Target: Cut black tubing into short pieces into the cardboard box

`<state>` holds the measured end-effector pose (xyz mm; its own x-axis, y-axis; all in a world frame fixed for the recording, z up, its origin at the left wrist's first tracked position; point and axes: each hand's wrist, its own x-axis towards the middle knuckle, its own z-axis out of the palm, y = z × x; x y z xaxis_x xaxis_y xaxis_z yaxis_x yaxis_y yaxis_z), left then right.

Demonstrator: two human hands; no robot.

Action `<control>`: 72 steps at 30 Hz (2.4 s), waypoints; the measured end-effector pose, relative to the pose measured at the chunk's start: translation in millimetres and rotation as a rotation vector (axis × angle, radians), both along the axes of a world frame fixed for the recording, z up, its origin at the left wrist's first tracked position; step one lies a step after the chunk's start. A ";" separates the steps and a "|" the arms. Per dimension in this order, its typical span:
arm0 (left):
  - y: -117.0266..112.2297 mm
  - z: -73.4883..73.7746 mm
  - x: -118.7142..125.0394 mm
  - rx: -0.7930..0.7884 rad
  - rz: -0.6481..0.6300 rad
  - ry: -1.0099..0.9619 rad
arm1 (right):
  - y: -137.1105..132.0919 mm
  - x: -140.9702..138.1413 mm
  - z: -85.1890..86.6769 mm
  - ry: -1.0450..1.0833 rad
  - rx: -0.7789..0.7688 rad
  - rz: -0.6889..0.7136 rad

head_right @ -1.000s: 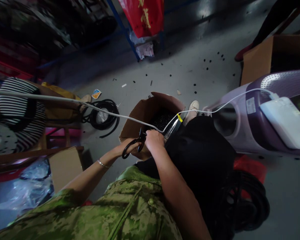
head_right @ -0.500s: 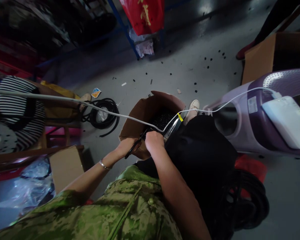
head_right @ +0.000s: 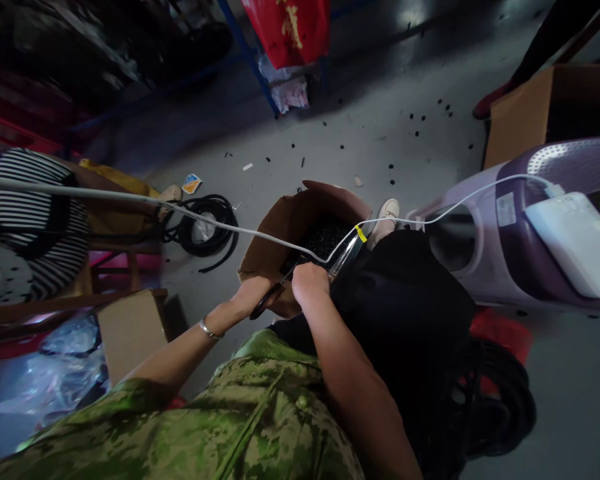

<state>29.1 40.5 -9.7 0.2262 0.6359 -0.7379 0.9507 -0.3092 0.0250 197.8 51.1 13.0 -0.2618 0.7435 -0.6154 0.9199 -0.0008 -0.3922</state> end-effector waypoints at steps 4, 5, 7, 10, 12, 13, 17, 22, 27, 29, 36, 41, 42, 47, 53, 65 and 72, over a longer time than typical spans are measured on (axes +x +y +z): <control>0.1 -10.3 -14.6 0.050 -0.003 -0.100 | -1.0 0.3 2.5 0.010 0.006 0.016; 0.5 -13.5 -19.2 0.057 -0.001 -0.137 | -1.1 0.4 2.4 0.010 0.006 0.019; 1.7 -20.2 -28.1 0.053 0.037 -0.206 | -1.0 0.6 1.0 0.012 0.004 0.023; 3.5 -30.2 -37.8 0.003 0.167 -0.394 | 0.8 0.8 -3.3 0.030 -0.005 -0.007; 3.4 -36.1 -39.9 -0.035 0.289 -0.526 | 2.6 1.2 -6.2 0.050 -0.003 -0.070; 2.9 -38.5 -39.7 -0.057 0.359 -0.574 | 3.5 1.5 -7.3 0.058 -0.001 -0.107; -0.8 -41.3 -33.7 -0.177 0.587 -0.687 | 5.5 3.7 -8.9 0.095 0.019 -0.211; -1.2 -31.8 -25.3 -0.230 0.592 -0.762 | 4.4 5.8 -6.9 0.170 0.069 -0.266; 0.5 -22.9 -20.9 -0.172 0.491 -0.746 | 3.3 5.1 -3.0 0.144 0.069 -0.254; 1.1 -21.1 -20.0 -0.136 0.442 -0.722 | 2.9 4.3 -2.8 0.132 0.064 -0.236; 3.6 -19.6 -20.8 -0.053 0.314 -0.662 | 1.1 1.3 -6.6 0.128 0.060 -0.198; 4.5 -17.9 -23.8 -0.037 0.230 -0.605 | 1.3 0.9 -4.8 0.110 0.058 -0.177; 4.6 -17.5 -24.3 -0.026 0.214 -0.585 | 1.4 0.9 -4.4 0.108 0.059 -0.173; 4.0 -18.1 -25.9 0.018 0.157 -0.485 | 0.6 0.9 -5.4 0.110 0.056 -0.139; 2.5 -20.2 -23.4 0.020 0.141 -0.457 | 0.3 1.2 -6.2 0.108 0.051 -0.120; 2.3 -19.4 -23.3 0.021 0.135 -0.387 | 2.2 1.7 -2.4 0.088 0.035 -0.121; 3.2 -19.0 -24.6 0.017 0.127 -0.447 | 2.0 1.8 -3.5 0.094 0.051 -0.132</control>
